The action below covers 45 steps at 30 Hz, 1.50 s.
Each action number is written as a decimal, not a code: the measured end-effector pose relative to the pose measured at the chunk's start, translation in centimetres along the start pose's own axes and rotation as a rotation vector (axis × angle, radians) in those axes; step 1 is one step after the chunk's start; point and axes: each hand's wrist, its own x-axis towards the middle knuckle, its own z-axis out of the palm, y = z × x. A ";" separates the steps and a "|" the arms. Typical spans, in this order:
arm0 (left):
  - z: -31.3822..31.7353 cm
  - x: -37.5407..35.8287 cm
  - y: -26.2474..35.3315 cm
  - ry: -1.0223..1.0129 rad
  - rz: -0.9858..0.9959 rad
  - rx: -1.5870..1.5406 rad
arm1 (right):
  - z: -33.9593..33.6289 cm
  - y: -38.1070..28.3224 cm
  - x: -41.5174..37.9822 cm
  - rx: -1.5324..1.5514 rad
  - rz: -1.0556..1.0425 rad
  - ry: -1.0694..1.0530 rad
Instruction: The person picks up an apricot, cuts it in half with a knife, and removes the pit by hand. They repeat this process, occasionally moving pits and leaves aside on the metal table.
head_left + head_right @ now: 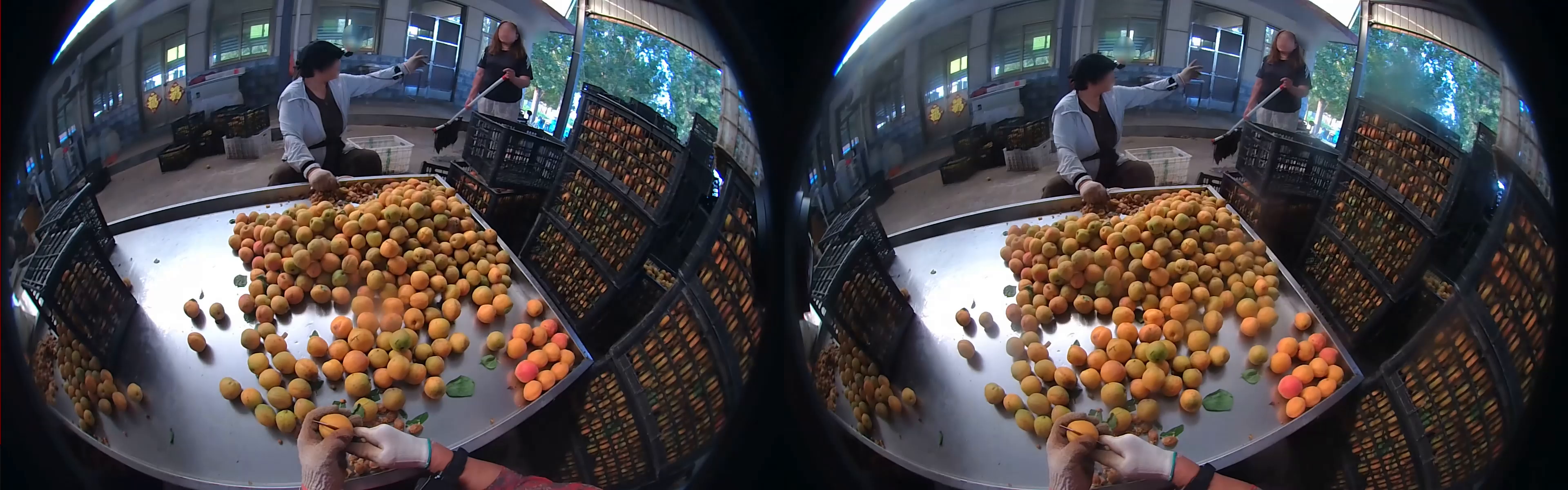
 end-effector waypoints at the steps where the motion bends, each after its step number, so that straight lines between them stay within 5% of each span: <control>1: -0.3 0.4 -0.6 -0.045 -0.003 -0.073 | 0.2 0.2 0.0 0.072 -0.003 0.000; 7: 0.9 -1.4 1.6 -0.028 -0.042 -0.023 | 0.6 0.0 -0.4 -0.021 -0.005 0.013; 9: 0.6 -1.0 1.1 -0.030 0.019 -0.039 | 1.1 -0.1 -0.4 -0.402 0.008 0.138; 15: -0.6 0.1 -0.1 -0.083 -0.040 -0.120 | 1.4 -1.1 -0.4 -0.458 -0.009 0.389; 21: 0.1 0.6 -1.0 -0.135 0.003 0.122 | -0.1 -0.8 -0.2 -0.361 0.078 0.320; 22: 0.2 0.3 -1.0 -0.132 0.002 0.100 | -0.2 -0.5 0.2 -0.340 -0.114 0.379; 27: 0.4 0.1 0.3 -0.105 -0.091 0.240 | 0.0 -0.6 0.9 0.024 0.036 0.375; 28: 0.3 0.2 -0.1 -0.115 -0.044 0.214 | -0.9 -2.2 0.8 0.397 0.258 0.341; 29: 0.2 0.3 -0.3 -0.127 0.007 0.189 | -1.8 -3.3 0.8 0.420 0.374 0.307; 37: 0.9 0.5 0.6 -0.074 -0.155 -0.499 | -2.3 -2.5 0.3 0.729 0.405 0.445; 43: -0.5 1.6 -1.1 -0.062 -0.062 -0.480 | -1.5 -1.5 0.8 0.612 0.493 0.323; 45: -0.7 1.7 -1.3 -0.039 -0.054 -0.481 | -0.9 -0.6 1.2 0.294 0.329 0.420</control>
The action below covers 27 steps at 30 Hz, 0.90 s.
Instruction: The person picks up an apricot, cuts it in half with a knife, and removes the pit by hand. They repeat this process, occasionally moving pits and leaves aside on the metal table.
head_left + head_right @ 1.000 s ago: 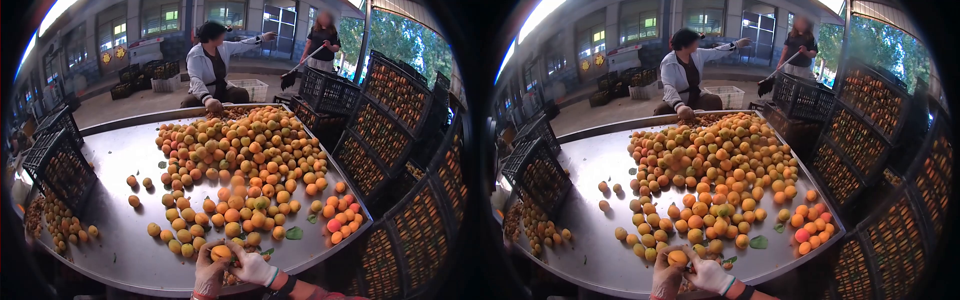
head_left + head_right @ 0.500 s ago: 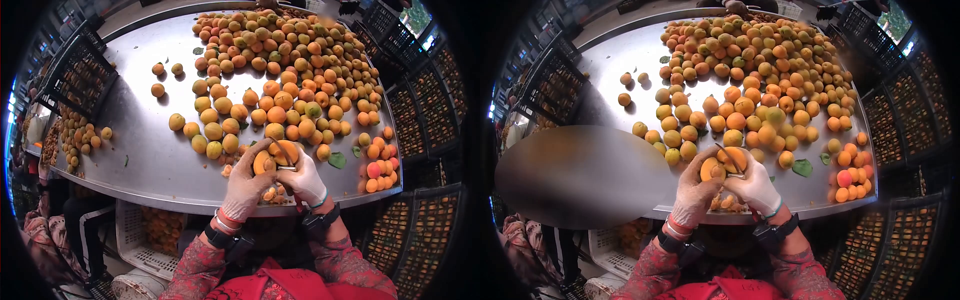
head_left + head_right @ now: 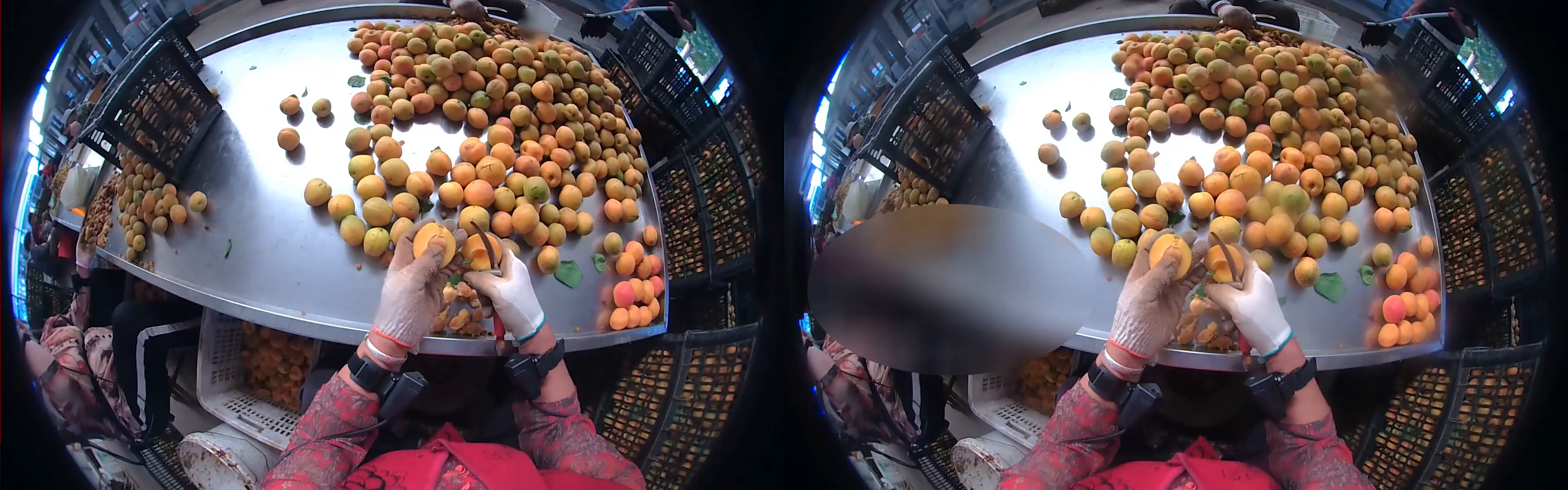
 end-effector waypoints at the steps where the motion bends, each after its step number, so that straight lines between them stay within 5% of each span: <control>1: -0.1 0.1 0.0 -0.017 0.020 0.006 | -0.4 -0.2 0.0 -0.006 0.061 -0.017; 5: 0.5 -0.2 0.2 -0.020 0.026 0.033 | -1.8 -1.5 -0.2 0.187 0.092 0.124; 13: 2.3 -1.9 -1.9 -0.066 -0.128 0.280 | -4.5 -3.9 -0.4 0.616 -0.513 0.372; 17: 2.4 -2.6 -3.1 -0.078 -0.155 0.539 | -3.4 -5.2 -0.9 0.559 -0.736 0.405; 27: 2.6 -3.2 -3.9 -0.043 -0.146 0.531 | -1.1 -4.1 -1.5 0.292 -0.781 0.424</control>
